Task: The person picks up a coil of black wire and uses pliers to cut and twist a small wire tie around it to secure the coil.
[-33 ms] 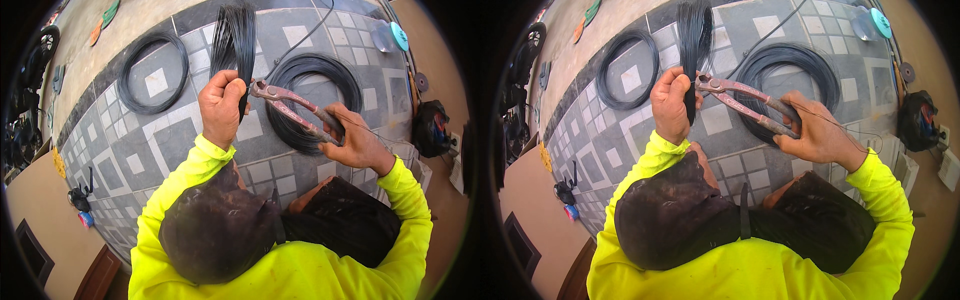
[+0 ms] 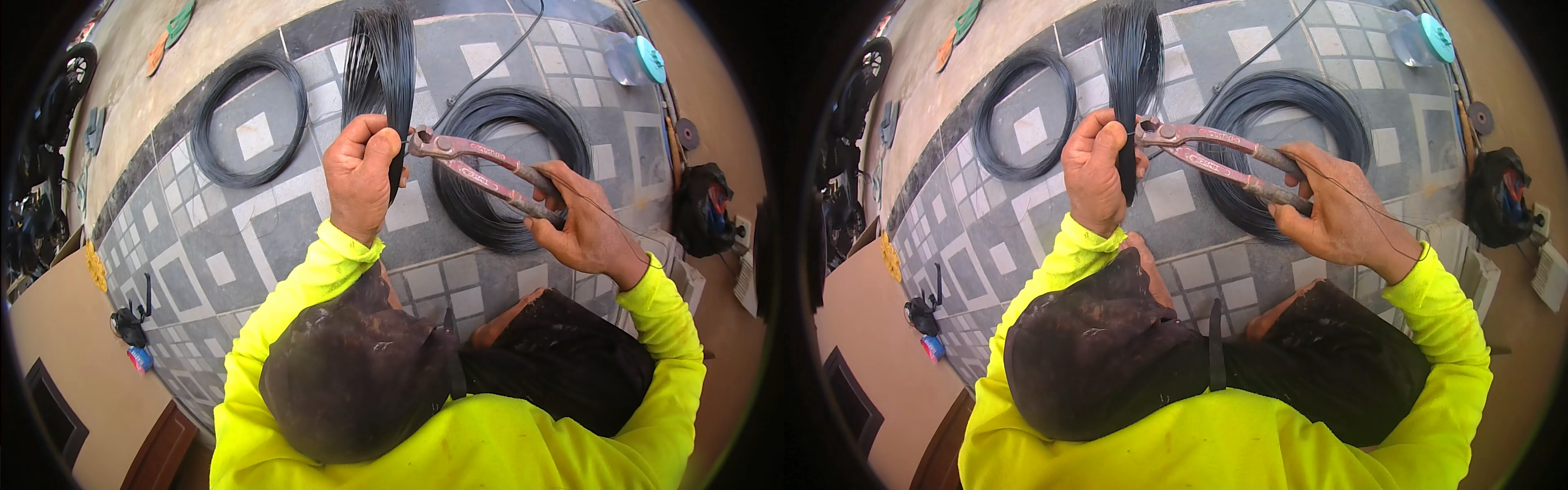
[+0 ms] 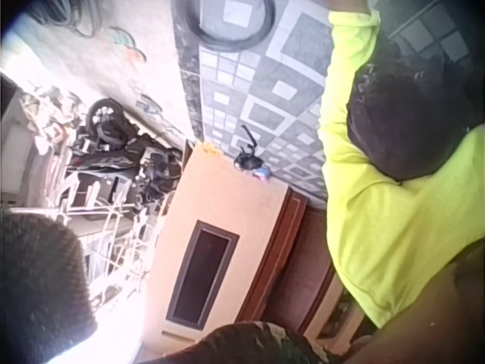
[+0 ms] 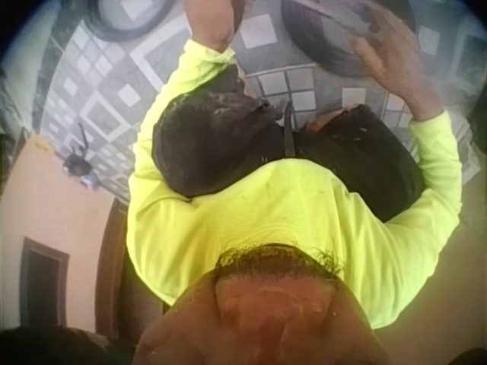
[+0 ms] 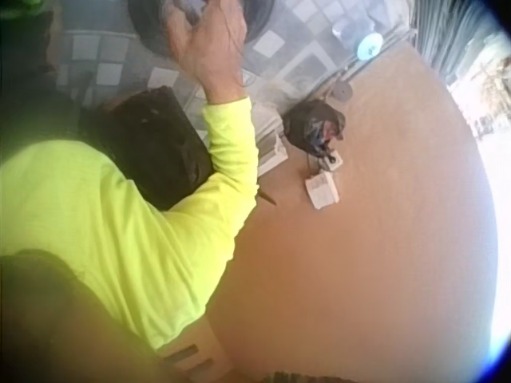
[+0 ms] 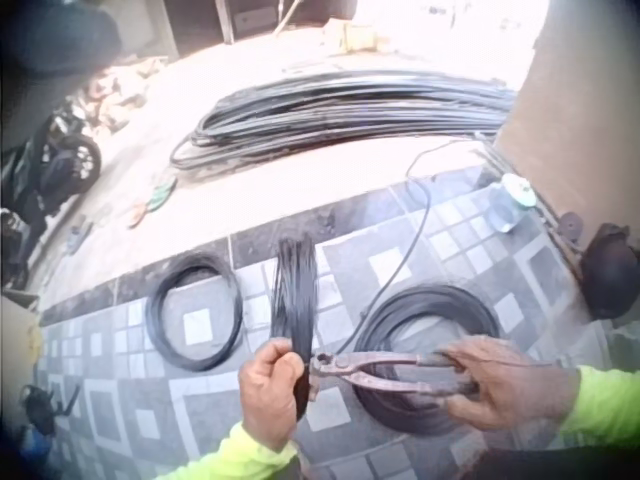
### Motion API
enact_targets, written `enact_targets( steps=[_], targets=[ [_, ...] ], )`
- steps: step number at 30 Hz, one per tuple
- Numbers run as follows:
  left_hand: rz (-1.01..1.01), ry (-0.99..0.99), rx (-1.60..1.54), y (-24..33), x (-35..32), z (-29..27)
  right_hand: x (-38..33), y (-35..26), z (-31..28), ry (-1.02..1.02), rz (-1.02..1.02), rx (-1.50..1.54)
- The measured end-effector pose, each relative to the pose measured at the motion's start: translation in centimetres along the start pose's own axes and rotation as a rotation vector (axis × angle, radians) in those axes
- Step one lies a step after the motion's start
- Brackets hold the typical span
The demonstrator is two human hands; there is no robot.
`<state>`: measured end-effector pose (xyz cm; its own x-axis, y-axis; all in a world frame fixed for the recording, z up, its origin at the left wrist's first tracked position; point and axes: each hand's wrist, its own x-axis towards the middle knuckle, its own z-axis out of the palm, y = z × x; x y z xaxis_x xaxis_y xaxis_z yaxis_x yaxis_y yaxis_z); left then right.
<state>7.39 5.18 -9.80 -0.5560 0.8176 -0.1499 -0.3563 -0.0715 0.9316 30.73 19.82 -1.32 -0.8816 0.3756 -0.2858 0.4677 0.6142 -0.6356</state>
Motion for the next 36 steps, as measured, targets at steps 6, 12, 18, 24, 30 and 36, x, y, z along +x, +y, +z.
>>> enact_targets(
  steps=[6,12,18,24,30,36],
  targets=[
    [-0.009,0.02,-0.04,0.1,0.7,0.2,-0.3,0.4,-0.4,0.101,-0.13,-0.085],
    [-0.011,-0.055,0.078,0.4,0.6,0.4,-1.1,2.3,2.8,-0.617,0.427,1.209],
    [-0.047,-0.039,0.13,1.1,0.6,-0.2,-0.2,0.3,0.7,-0.101,0.034,0.073],
    [-0.008,0.018,0.118,0.8,0.5,0.2,-0.6,-0.6,-2.1,0.279,-0.331,-0.574],
    [-0.028,-0.004,0.094,1.6,0.9,-0.5,-0.8,0.8,-1.1,-0.008,-0.204,0.256],
    [-0.026,0.015,-0.001,1.4,0.4,0.8,-2.1,1.7,3.3,-0.511,0.202,1.298]
  ],
)
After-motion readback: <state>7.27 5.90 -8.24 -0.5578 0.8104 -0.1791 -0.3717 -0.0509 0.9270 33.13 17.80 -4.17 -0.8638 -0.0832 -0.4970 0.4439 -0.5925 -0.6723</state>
